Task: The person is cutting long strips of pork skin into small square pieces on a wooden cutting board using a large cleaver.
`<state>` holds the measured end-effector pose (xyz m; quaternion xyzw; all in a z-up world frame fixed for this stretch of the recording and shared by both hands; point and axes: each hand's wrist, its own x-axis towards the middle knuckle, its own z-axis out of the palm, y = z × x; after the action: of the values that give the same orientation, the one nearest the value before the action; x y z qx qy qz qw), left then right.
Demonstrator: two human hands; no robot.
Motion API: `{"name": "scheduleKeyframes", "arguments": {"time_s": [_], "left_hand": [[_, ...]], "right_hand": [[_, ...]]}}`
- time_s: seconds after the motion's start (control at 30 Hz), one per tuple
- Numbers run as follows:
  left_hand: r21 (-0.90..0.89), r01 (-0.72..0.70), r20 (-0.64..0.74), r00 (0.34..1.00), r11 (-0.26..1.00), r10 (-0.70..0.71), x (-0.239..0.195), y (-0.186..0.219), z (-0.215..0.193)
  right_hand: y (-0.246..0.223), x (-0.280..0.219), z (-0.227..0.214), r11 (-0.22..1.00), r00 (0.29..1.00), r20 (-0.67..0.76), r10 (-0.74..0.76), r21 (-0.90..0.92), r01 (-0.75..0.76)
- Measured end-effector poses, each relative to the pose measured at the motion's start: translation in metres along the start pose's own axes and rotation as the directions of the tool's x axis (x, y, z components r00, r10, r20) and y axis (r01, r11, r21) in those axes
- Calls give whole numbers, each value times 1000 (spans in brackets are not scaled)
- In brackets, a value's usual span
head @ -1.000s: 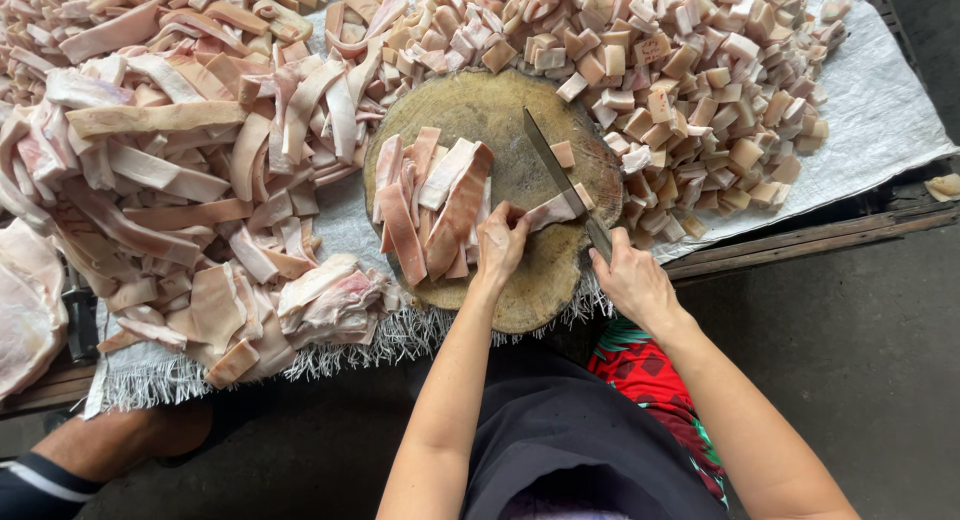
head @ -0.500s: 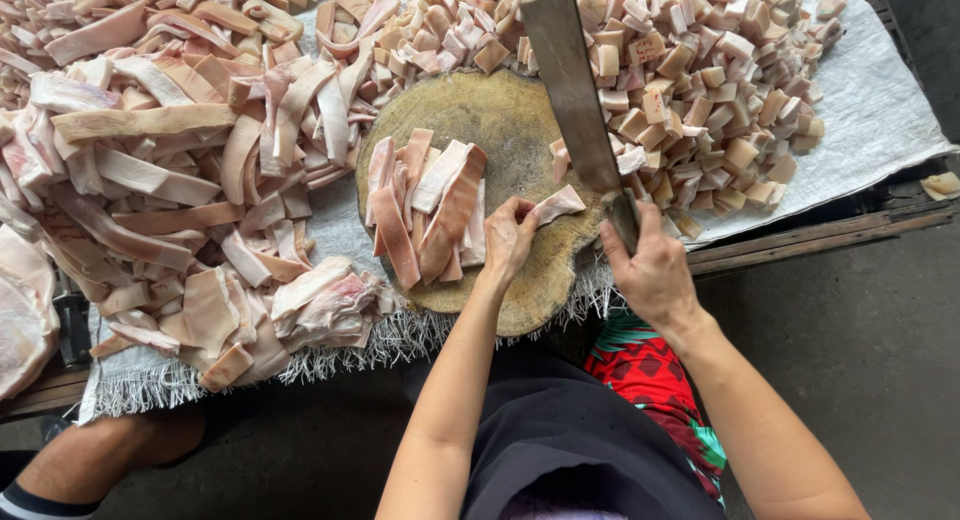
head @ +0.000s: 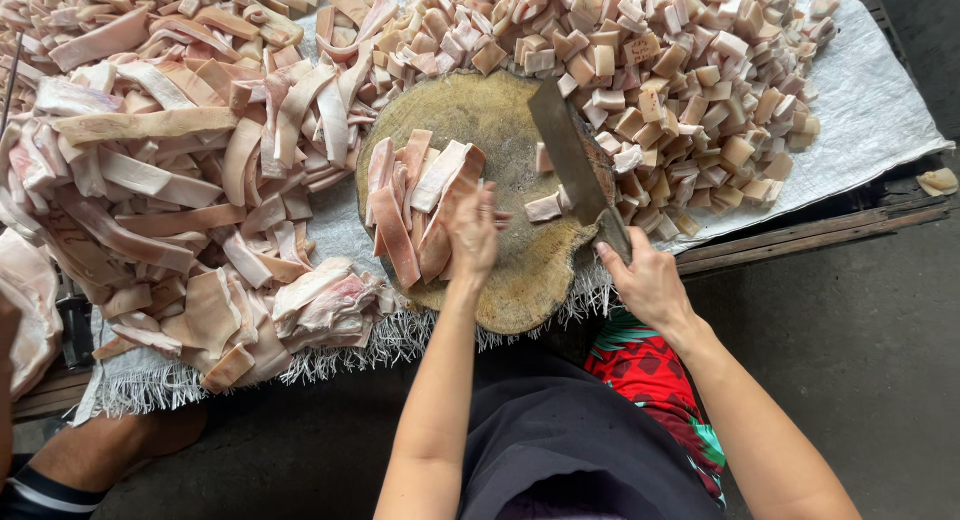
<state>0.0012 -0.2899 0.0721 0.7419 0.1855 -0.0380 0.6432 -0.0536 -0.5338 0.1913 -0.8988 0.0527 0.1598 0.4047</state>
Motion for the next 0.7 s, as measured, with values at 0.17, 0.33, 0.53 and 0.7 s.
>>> {"name": "scheduleKeyframes", "arguments": {"time_s": [0.17,0.33,0.53,0.7], "left_hand": [[728,-343,-120,788,593,604,-18,24,-62],[818,-124,-121,917,561,380,-34,19,-68],[612,10,-132,987,791,90,-30,6,-70],[-432,171,162,981,885,-110,-28,35,-69]], "right_hand": [[-1,-28,-7,979,976,-85,-199,-58,195],[27,-53,5,918,979,61,-196,-339,205],[56,-25,-2,837,965,36,-259,-491,242],[44,23,-17,905,980,-66,-186,-401,145]]}}
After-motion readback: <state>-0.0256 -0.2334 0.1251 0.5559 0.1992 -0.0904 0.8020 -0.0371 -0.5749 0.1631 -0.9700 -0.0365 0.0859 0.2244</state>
